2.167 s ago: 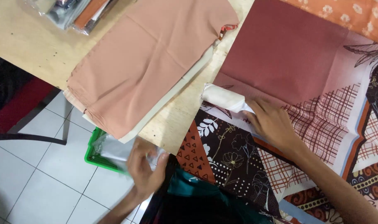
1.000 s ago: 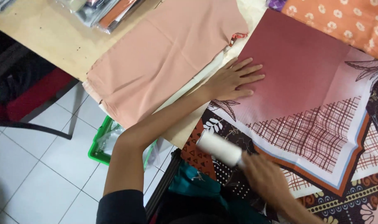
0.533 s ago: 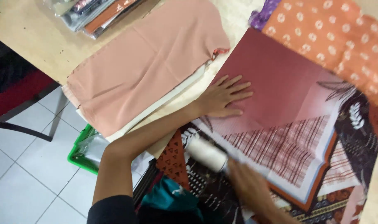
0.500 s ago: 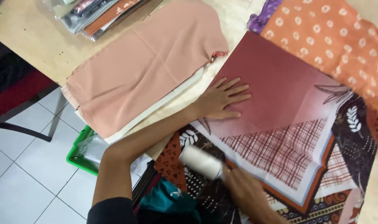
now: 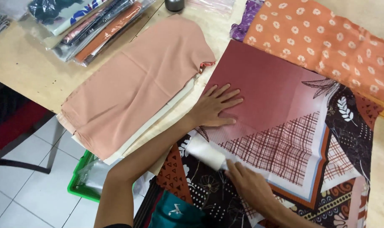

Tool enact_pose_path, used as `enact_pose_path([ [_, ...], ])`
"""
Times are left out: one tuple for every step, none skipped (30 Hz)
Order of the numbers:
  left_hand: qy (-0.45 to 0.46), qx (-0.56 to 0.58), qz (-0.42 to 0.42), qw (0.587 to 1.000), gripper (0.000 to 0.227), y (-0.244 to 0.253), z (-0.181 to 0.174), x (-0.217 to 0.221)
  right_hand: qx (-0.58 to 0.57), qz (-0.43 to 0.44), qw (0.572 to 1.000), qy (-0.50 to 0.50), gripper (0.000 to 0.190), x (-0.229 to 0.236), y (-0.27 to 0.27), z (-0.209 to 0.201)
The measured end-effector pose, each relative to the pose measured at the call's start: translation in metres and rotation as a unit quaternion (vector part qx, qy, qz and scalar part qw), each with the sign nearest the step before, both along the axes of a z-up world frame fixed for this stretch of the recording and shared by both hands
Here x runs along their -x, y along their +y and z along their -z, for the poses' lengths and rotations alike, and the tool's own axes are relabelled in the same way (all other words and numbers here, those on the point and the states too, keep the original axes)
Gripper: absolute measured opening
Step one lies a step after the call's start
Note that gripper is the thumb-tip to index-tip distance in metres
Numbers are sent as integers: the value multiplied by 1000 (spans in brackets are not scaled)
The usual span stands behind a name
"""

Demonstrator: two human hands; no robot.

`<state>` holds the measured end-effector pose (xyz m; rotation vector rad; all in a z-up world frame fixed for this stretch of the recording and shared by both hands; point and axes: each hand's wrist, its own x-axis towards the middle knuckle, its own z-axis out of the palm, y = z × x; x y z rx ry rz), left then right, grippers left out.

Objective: The person removes a patterned fabric from a plastic bag and places it on a table. They unfold the fabric, smooth it out, and then use a white lint roller to roll over the surface of the fabric repeatedly to remove lint or debris.

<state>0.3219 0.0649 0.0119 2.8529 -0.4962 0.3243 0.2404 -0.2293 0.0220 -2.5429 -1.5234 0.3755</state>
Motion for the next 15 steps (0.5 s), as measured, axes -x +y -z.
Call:
enact_pose_path([
  [15,6,-8,1000,82,-1,-3,0,-37,-37,998,-24,41,10,-5,7],
  [32,13,-15,999,83,-3,-6,2,-72,-73,994,-48,42,22,-11,14],
  [31,13,-11,999,83,-4,-10,4,-72,-69,994,-50,42,34,-16,10],
  [58,19,-17,998,82,-4,-16,4,-75,-100,992,-23,42,46,-20,7],
  [84,25,-23,996,82,-5,-21,4,-78,-131,988,4,42,57,-24,4],
  [82,21,-18,996,82,-5,-21,4,-82,-126,989,0,42,60,-26,4],
  [80,18,-14,997,83,-5,-20,3,-51,-144,988,20,38,62,-29,4],
  [77,15,-11,997,83,-4,-18,3,-21,-163,986,40,34,64,-31,5],
  [75,12,-7,997,83,-2,-27,0,-24,-159,986,37,34,54,-33,9],
  [104,8,-4,995,85,-4,-32,3,-52,-114,991,55,35,50,-38,13],
  [132,4,-1,991,88,-5,-35,5,-80,-67,992,71,36,45,-43,18],
  [141,7,4,990,88,-6,-35,5,-77,-62,992,80,36,35,-46,17],
  [110,-4,-6,994,88,-6,-35,4,-100,17,995,-1,47,23,-49,17],
  [82,-12,-15,996,89,-8,-31,6,-119,95,985,-81,58,15,-54,18],
  [94,-6,-11,996,89,-11,-29,11,-111,100,986,-71,58,18,-50,16],
])
